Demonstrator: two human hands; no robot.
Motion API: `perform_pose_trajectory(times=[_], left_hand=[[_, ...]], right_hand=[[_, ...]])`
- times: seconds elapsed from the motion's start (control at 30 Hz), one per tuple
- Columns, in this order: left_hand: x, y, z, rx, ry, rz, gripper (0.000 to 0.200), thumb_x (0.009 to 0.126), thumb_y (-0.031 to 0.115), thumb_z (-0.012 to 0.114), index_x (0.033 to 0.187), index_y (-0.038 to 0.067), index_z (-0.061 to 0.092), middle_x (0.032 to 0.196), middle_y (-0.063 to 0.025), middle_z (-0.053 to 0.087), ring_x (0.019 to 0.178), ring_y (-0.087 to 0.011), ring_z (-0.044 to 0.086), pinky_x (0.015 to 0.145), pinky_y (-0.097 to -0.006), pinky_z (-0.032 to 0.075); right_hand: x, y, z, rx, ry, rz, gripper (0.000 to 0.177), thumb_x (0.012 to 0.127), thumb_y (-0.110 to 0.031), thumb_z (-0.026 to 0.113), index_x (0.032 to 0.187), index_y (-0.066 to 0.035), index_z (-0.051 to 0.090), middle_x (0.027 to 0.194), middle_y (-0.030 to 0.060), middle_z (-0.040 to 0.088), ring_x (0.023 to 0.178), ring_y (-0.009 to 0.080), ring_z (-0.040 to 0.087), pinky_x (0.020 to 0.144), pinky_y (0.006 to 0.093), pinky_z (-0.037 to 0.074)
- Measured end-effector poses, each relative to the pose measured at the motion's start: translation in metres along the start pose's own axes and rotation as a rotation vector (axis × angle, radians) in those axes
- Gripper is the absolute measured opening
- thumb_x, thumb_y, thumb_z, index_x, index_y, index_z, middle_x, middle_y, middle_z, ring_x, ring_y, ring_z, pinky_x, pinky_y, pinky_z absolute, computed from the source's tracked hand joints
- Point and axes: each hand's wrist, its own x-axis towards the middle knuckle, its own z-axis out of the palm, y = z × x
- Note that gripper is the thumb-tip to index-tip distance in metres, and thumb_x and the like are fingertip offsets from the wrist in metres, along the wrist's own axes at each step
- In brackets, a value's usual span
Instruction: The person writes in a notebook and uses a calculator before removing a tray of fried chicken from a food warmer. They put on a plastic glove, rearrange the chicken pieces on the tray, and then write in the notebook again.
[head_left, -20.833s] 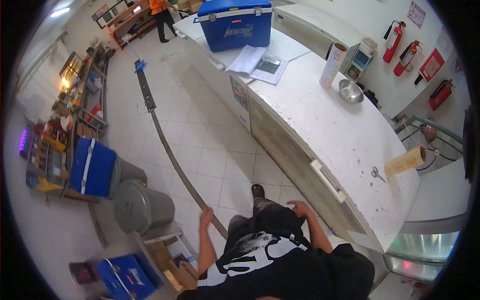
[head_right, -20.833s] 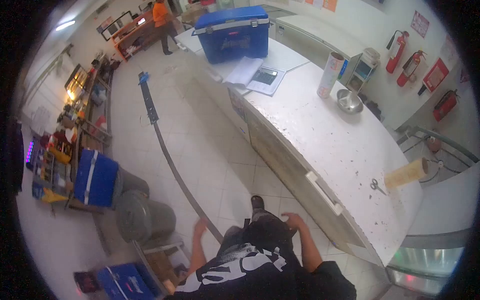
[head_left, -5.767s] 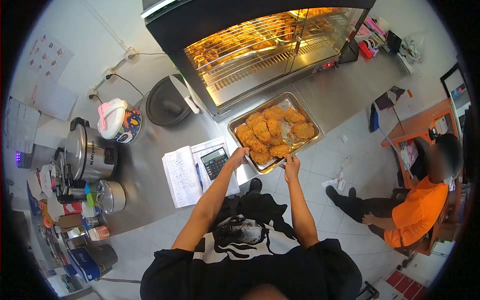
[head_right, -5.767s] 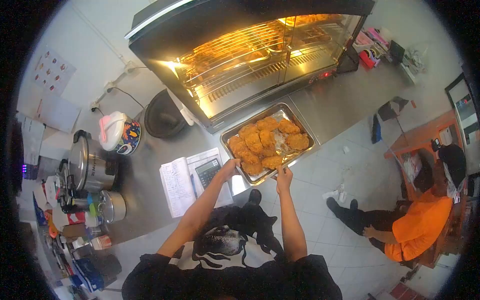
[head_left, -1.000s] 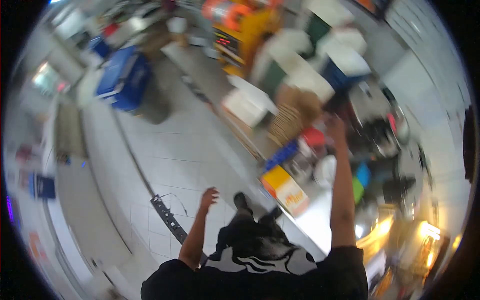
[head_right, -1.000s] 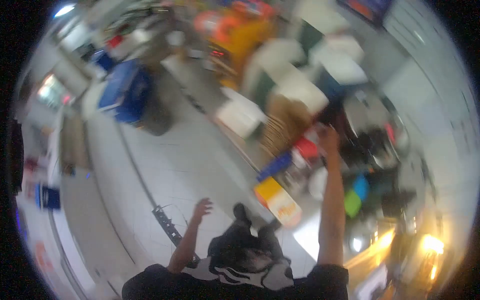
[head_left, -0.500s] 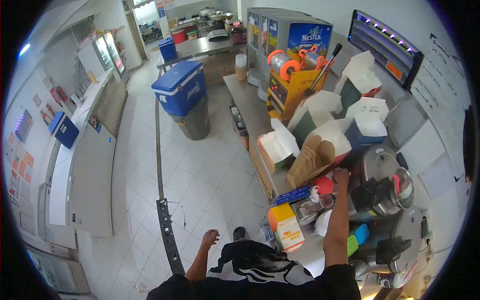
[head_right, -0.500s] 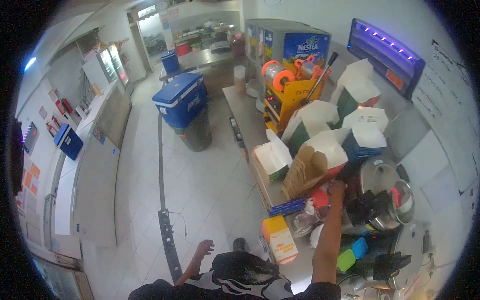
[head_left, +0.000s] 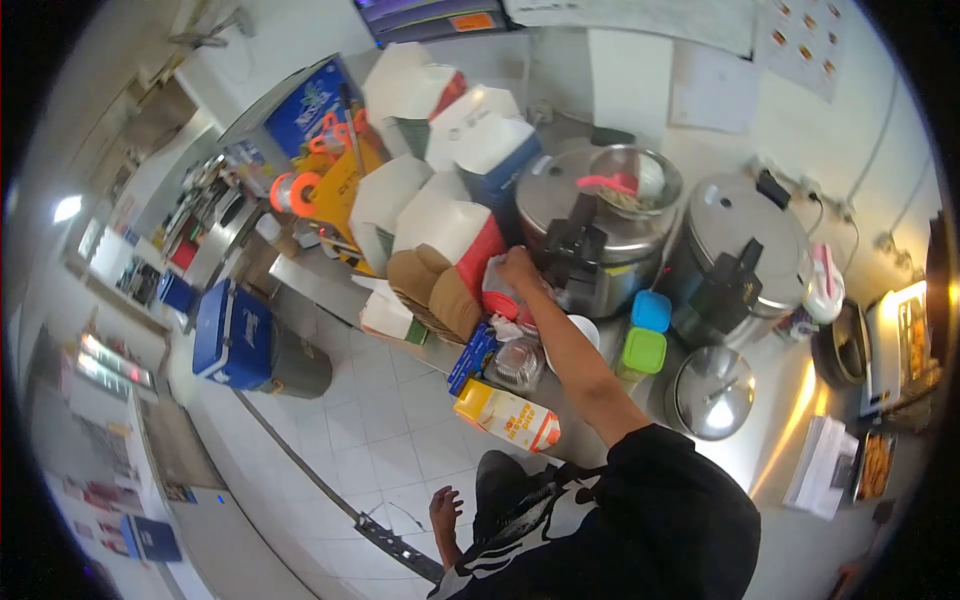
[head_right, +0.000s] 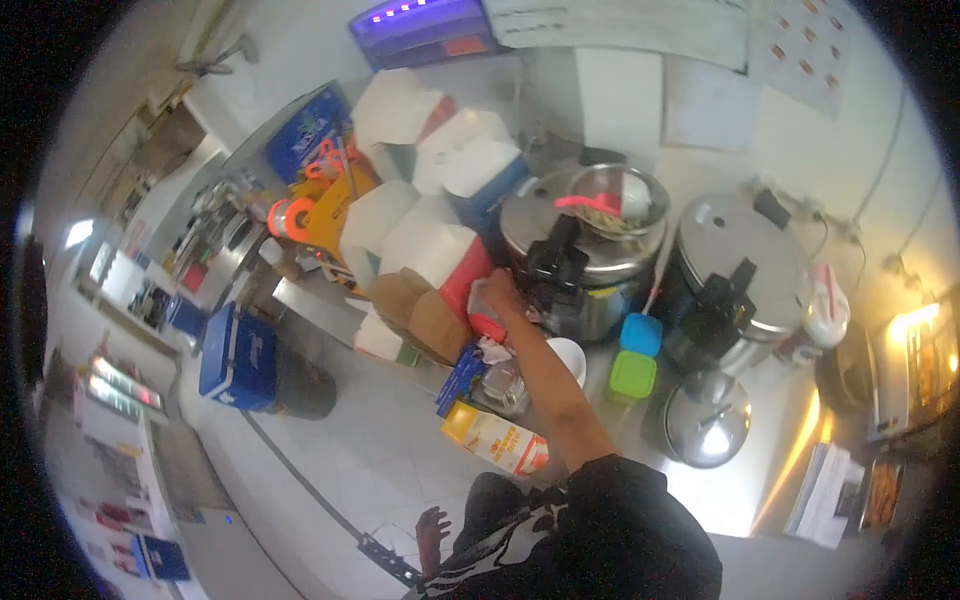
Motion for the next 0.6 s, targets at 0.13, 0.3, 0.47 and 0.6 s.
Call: perform_pose_trajectory(times=[0.13,0.3,0.47,0.6], left_hand=[[-0.014,0.081,0.021,0.105,-0.068,0.113,0.031,0.098,0.027,0.059,0.118,0.005,0.063,0.104,-0.0089,0.070,0.088,-0.0200,0.068,0.071,-0.0322,0.052],[0.023,0.192,0.060,0.172,-0.276,0.502,0.021,0.100,0.021,0.057,0.111,0.004,0.063,0.101,-0.0052,0.068,0.088,-0.0153,0.064,0.075,-0.0289,0.050],[0.029,0.291,0.111,0.157,-0.523,0.823,0.013,0.099,0.011,0.056,0.109,0.003,0.060,0.105,-0.0040,0.064,0.092,-0.0125,0.061,0.080,-0.0266,0.048],[0.057,0.325,0.151,0.186,-0.577,0.989,0.046,0.094,0.009,0.063,0.136,0.001,0.045,0.127,-0.0122,0.055,0.112,-0.0203,0.056,0.097,-0.0351,0.046]], right_hand=[[-0.016,-0.032,-0.040,0.353,0.150,-0.037,0.021,0.085,-0.021,0.061,0.082,-0.001,0.068,0.084,0.0227,0.067,0.078,0.0373,0.068,0.071,0.0463,0.053],[-0.057,-0.076,-0.081,0.327,0.325,-0.197,0.016,0.086,-0.018,0.061,0.089,-0.003,0.065,0.085,0.0185,0.066,0.081,0.0363,0.065,0.072,0.0452,0.052],[-0.085,-0.087,-0.085,0.332,0.451,-0.204,0.015,0.086,-0.020,0.063,0.092,-0.007,0.064,0.089,0.0166,0.065,0.087,0.0373,0.063,0.078,0.0468,0.050],[-0.118,-0.102,-0.089,0.467,0.500,-0.079,0.015,0.089,-0.020,0.060,0.098,-0.008,0.061,0.092,0.0153,0.066,0.087,0.0360,0.065,0.077,0.0447,0.050]])
